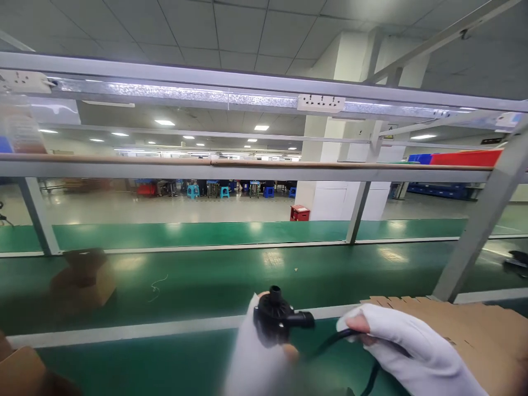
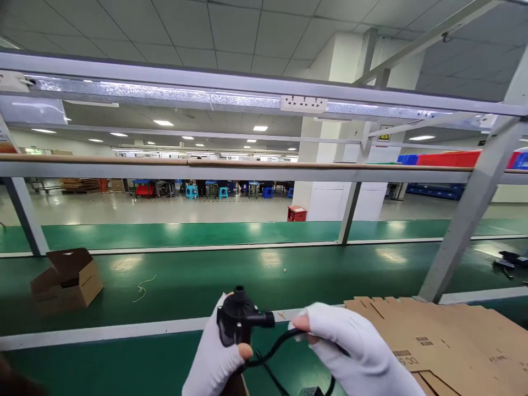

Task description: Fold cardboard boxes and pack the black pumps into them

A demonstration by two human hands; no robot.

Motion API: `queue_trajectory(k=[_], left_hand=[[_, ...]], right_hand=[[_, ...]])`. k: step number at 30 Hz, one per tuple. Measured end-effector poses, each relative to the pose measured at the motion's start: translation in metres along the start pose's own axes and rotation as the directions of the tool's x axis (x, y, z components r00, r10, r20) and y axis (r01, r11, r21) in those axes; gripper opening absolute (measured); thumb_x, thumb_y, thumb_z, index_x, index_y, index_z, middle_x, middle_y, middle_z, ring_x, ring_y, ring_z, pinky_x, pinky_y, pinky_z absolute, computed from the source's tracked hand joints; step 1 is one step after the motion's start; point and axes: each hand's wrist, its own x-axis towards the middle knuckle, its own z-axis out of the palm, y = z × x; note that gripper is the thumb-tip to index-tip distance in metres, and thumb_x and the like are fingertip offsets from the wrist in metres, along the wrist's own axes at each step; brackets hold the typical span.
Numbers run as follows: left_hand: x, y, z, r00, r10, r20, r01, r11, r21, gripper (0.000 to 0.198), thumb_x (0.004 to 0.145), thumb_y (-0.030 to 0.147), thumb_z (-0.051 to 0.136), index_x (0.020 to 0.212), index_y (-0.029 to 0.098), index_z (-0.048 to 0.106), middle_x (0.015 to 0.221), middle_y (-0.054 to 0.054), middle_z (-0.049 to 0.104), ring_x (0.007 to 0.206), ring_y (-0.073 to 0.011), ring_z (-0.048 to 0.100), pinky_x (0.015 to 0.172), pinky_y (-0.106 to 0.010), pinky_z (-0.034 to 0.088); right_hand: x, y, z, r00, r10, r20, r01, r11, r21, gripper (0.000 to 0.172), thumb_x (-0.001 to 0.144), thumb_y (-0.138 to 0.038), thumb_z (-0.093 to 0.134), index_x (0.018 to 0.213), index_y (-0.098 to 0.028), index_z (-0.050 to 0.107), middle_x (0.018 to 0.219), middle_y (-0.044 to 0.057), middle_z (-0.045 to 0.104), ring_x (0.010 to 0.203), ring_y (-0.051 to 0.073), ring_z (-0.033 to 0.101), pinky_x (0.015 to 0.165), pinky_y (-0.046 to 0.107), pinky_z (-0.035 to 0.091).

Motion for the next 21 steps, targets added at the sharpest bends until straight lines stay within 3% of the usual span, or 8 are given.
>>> queue_trajectory(k=[2,4,7,10,13,16,19,21], left_hand=[[0.0,-0.005,0.004,0.992,-0.066,0.111,0.057,0.995,0.083,0.07,0.047,0.049,0.087,0.104,0.019,0.061,0.101,-0.008,0.066,0.105,-0.0307,0.058,0.097,-0.041,0.044],[0.001,-0.011,0.002,0.964,-0.167,0.206,0.123,0.97,0.21,0.057,0.057,0.054,0.08,0.099,0.019,0.064,0.093,-0.007,0.067,0.101,-0.0294,0.059,0.097,-0.041,0.044],[0.002,-0.015,-0.005,0.914,-0.273,0.302,0.158,0.921,0.355,0.045,0.071,0.056,0.069,0.096,0.019,0.067,0.092,-0.006,0.068,0.102,-0.0277,0.059,0.098,-0.041,0.042],[-0.003,-0.009,-0.01,0.909,-0.249,0.336,0.134,0.934,0.33,0.047,0.077,0.053,0.065,0.106,0.016,0.063,0.103,-0.009,0.066,0.102,-0.0256,0.06,0.096,-0.046,0.045],[-0.008,0.001,-0.008,0.929,-0.179,0.325,0.082,0.954,0.29,0.062,0.069,0.053,0.073,0.116,0.017,0.056,0.115,-0.01,0.062,0.107,-0.028,0.058,0.097,-0.047,0.043],[-0.009,0.003,0.004,0.952,-0.126,0.28,0.049,0.963,0.266,0.075,0.054,0.052,0.083,0.115,0.018,0.056,0.113,-0.011,0.063,0.108,-0.0326,0.056,0.097,-0.042,0.044],[-0.011,0.002,0.016,0.968,-0.124,0.22,0.056,0.954,0.293,0.074,0.055,0.05,0.082,0.116,0.018,0.056,0.109,-0.012,0.065,0.105,-0.0322,0.058,0.094,-0.039,0.047],[-0.012,0.006,0.014,0.97,-0.109,0.215,0.018,0.923,0.385,0.08,0.054,0.048,0.082,0.122,0.019,0.054,0.116,-0.013,0.062,0.112,-0.0334,0.054,0.099,-0.04,0.043]], right_hand=[[0.03,-0.016,0.003,0.993,-0.101,0.066,0.095,0.991,0.089,0.031,0.087,-0.013,0.057,0.113,-0.031,0.06,0.086,0.0,0.068,0.073,0.013,0.066,0.069,0.022,0.054],[0.052,-0.021,0.012,0.982,-0.135,0.128,0.112,0.978,0.174,0.026,0.089,-0.012,0.055,0.108,-0.027,0.063,0.083,0.001,0.067,0.07,0.013,0.064,0.067,0.023,0.053],[0.068,-0.006,0.033,0.958,-0.087,0.274,-0.018,0.932,0.361,0.013,0.089,-0.025,0.06,0.093,-0.021,0.071,0.082,0.005,0.066,0.07,0.013,0.063,0.064,0.024,0.052],[0.062,0.01,0.049,0.933,0.017,0.36,-0.195,0.864,0.464,0.029,0.084,-0.045,0.063,0.085,-0.018,0.074,0.075,0.006,0.065,0.066,0.014,0.062,0.06,0.024,0.051],[0.045,0.009,0.051,0.918,0.162,0.363,-0.304,0.874,0.378,0.042,0.089,-0.052,0.052,0.104,-0.018,0.071,0.089,0.01,0.069,0.081,0.02,0.064,0.076,0.031,0.053],[0.029,-0.007,0.044,0.828,0.281,0.486,-0.465,0.828,0.314,0.059,0.083,-0.049,0.06,0.134,-0.021,0.05,0.123,0.011,0.061,0.111,0.027,0.057,0.099,0.039,0.044],[0.016,-0.021,0.037,0.717,0.421,0.555,-0.625,0.741,0.246,0.07,0.08,-0.041,0.065,0.142,-0.023,0.039,0.131,0.009,0.055,0.117,0.026,0.054,0.103,0.037,0.042],[0.003,-0.022,0.03,0.697,0.49,0.523,-0.661,0.722,0.206,0.065,0.081,-0.04,0.062,0.141,-0.025,0.042,0.132,0.007,0.056,0.115,0.026,0.055,0.101,0.036,0.044]])
